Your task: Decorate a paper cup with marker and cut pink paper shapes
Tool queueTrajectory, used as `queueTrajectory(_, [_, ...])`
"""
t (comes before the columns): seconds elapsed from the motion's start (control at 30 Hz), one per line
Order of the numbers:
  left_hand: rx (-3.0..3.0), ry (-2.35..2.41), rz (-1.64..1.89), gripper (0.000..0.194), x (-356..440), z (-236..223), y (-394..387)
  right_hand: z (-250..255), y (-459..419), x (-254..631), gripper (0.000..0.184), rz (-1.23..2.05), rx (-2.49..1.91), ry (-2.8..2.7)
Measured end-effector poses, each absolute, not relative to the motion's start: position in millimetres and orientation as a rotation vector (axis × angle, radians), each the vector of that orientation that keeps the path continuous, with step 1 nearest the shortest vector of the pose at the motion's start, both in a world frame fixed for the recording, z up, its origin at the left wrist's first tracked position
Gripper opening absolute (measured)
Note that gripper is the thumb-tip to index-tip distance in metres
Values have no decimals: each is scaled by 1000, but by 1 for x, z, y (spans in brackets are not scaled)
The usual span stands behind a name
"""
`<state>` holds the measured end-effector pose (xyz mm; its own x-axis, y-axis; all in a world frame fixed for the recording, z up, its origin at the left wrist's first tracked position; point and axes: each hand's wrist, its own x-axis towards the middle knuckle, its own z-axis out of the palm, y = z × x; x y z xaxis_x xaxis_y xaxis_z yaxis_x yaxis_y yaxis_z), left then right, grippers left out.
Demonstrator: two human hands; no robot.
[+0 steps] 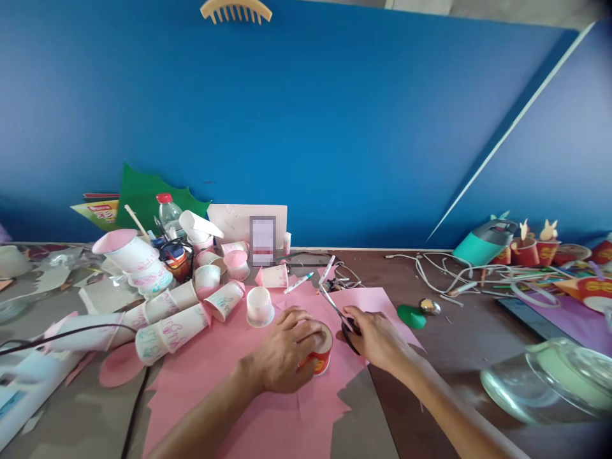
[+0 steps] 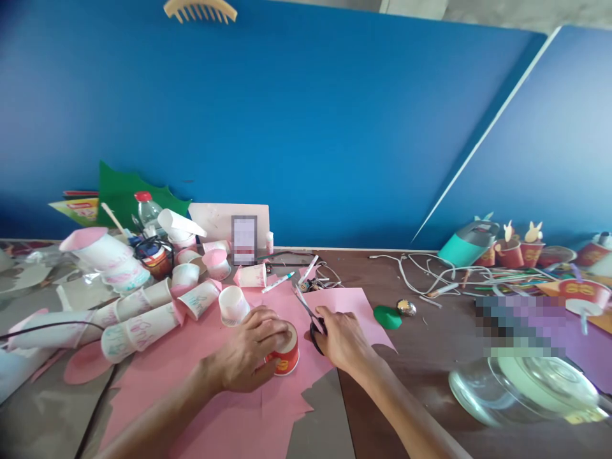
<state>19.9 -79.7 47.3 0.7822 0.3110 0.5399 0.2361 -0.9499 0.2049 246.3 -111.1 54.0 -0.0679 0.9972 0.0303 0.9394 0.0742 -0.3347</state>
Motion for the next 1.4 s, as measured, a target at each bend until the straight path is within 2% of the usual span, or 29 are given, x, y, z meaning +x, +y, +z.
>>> queueTrajectory(0.1, [2874, 441, 963, 24, 21, 47, -82, 51, -118, 245, 36, 199, -2101, -2214])
queueTrajectory(0.27, [2826, 451, 1034, 21, 22, 43, -85, 40, -117, 242, 43, 189, -2216, -2329])
queueTrajectory(0.57, [2727, 461, 1041, 21, 23, 38, -86, 83, -91, 245, 27, 180, -2200, -2338])
queueTrajectory(0.7, [2682, 437, 1097, 21, 23, 33, -85, 97, -67, 256, 28, 158, -2252, -2252])
queueTrajectory(1.07, [2663, 459, 1156, 19, 25, 33, -86, 71, 21, 235, 27, 18, -2322, -2355])
queueTrajectory(1.2, [2661, 466, 1163, 16, 25, 34, -86, 68, 30, 224, 25, -80, -2242, -2460])
queueTrajectory(1.4, [2683, 458, 1133, 14, 25, 35, -85, 55, 33, 200, 32, -70, -1866, -2729])
